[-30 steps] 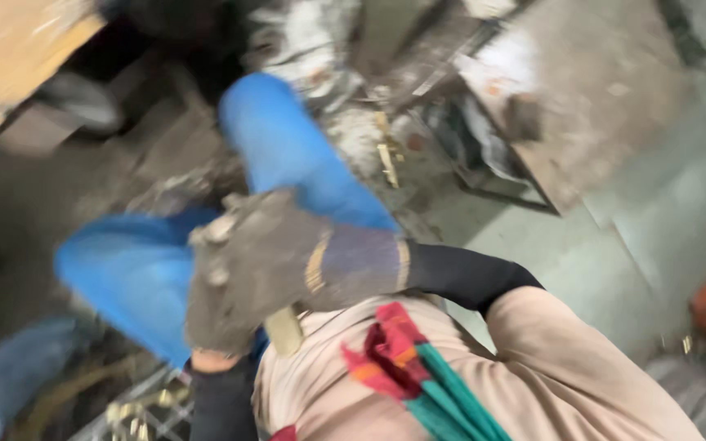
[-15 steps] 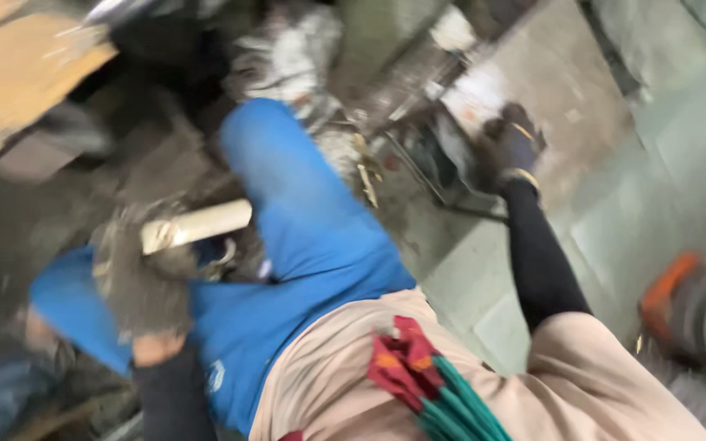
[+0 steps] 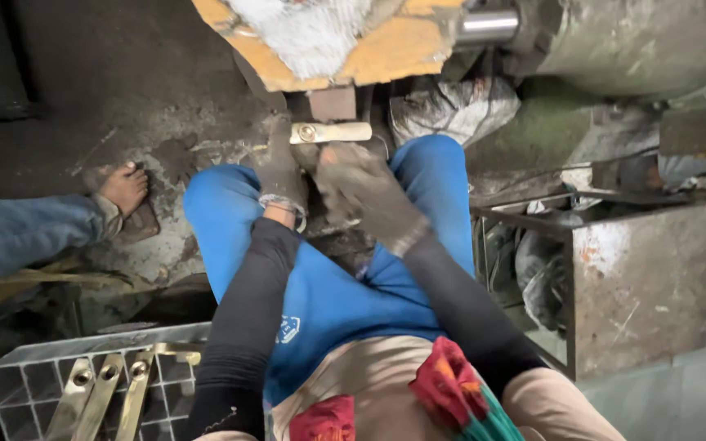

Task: The person uses a tool to scrape and smooth the surfaces of a metal part while holding it by hand, occasionally rotating it to reach all sides.

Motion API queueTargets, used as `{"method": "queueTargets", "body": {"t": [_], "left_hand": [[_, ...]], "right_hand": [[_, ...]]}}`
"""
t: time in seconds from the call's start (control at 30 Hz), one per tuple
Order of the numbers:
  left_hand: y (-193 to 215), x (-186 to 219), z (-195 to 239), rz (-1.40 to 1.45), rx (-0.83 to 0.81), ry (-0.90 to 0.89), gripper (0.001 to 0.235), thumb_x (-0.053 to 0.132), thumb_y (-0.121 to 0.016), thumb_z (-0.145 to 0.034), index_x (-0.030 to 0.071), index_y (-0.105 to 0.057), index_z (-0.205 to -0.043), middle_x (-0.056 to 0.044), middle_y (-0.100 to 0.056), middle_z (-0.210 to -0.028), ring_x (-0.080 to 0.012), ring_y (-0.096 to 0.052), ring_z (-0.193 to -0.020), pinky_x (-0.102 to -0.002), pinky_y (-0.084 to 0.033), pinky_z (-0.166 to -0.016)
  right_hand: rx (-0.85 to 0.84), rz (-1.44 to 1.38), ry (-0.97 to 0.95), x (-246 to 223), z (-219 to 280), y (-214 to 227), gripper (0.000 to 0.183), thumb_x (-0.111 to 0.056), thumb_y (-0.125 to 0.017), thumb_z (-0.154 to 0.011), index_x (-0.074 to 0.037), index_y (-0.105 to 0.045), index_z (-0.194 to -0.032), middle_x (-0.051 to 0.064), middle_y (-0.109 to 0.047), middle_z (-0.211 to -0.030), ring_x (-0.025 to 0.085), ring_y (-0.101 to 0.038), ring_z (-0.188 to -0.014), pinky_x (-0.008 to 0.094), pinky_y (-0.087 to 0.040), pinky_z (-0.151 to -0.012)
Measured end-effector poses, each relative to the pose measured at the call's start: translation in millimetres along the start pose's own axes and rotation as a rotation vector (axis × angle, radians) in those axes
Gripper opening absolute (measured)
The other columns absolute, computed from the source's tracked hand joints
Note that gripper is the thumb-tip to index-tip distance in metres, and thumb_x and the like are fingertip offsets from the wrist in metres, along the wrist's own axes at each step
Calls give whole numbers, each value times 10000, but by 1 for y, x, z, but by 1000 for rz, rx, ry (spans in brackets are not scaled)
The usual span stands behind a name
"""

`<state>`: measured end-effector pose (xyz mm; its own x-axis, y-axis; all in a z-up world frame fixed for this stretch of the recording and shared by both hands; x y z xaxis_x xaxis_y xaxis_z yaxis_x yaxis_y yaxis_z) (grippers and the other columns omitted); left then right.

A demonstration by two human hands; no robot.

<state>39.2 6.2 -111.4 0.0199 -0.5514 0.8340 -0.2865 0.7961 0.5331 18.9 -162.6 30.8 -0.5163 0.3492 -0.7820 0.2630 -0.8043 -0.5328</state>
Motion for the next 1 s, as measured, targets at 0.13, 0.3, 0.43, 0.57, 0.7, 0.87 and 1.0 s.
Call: {"method": "queueTargets", "body": {"t": [0.13, 0.3, 0.43, 0.57, 0.7, 0.87, 1.0], "left_hand": [[-4, -20, -12, 35, 169, -128, 330, 46, -541, -1036, 60, -639, -1351, -177, -660, -1279, -339, -625, -1177, -442, -505, -1009], [-6, -19, -11, -398, -152, -111, 425, 25, -611, -834, 19, -630, -1259, -209, -676, -1157, -395, -624, -1068, -494, -472, -950], [14, 28, -6, 172, 71, -48, 271, 60, -571, -1028, 42, -655, -1285, -159, -701, -1129, -260, -696, -951, -380, -579, -785], [32, 75, 4, 1197, -57, 520, 231, 198, -520, -1089, 26, -636, -1191, -124, -683, -897, -188, -637, -657, -324, -521, -556], [55, 108, 28, 1354, -165, 481, 269, 197, -527, -1107, -43, -623, -1182, -177, -713, -936, -217, -644, -665, -345, -544, -594], [77, 141, 55, 1417, -280, 428, 281, 185, -531, -1156, -57, -619, -1270, -168, -693, -965, -188, -625, -715, -290, -505, -607], [85, 167, 61, 1357, -209, 500, 252, 158, -541, -1094, -8, -607, -1272, -168, -713, -1000, -189, -656, -734, -282, -528, -600]], "right_hand": [[427, 222, -97, -14, -50, -27, 134, -107, -675, -903, -145, -668, -1031, -16, -622, -725, 98, -579, -545, 297, -511, -470], [345, 2073, 885, -28, -32, -30, 107, -145, -715, -918, -161, -651, -1002, 42, -650, -818, 229, -651, -704, 381, -502, -575], [325, 2109, 771, -28, 4, 5, 280, -113, -745, -849, -252, -741, -1093, 35, -636, -737, 210, -624, -573, 371, -492, -511], [488, 381, 529, -47, 73, 83, 221, -160, -701, -1014, -145, -696, -1235, 8, -662, -1005, 145, -610, -802, 300, -481, -656], [577, -174, 358, -39, 206, 169, 446, -425, -670, -982, -86, -579, -1256, 3, -534, -989, 129, -570, -894, 350, -604, -837], [1451, 1117, 112, -2, 326, 275, 220, -229, -684, -967, -34, -584, -987, 50, -622, -870, 192, -619, -803, 368, -506, -737], [1418, 1079, 214, 19, 353, 298, 316, -225, -766, -839, -8, -580, -973, 126, -641, -873, 207, -619, -771, 352, -496, -677]]}}
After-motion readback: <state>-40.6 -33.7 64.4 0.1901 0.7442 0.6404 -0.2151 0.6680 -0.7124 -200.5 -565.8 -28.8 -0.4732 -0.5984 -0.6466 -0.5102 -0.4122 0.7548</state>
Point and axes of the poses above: each hand's wrist, its own z-axis away from the middle knuckle, its own y-axis out of the back of the hand, x = y × z, the point moved 2 cm from there along -z, towards the middle knuckle
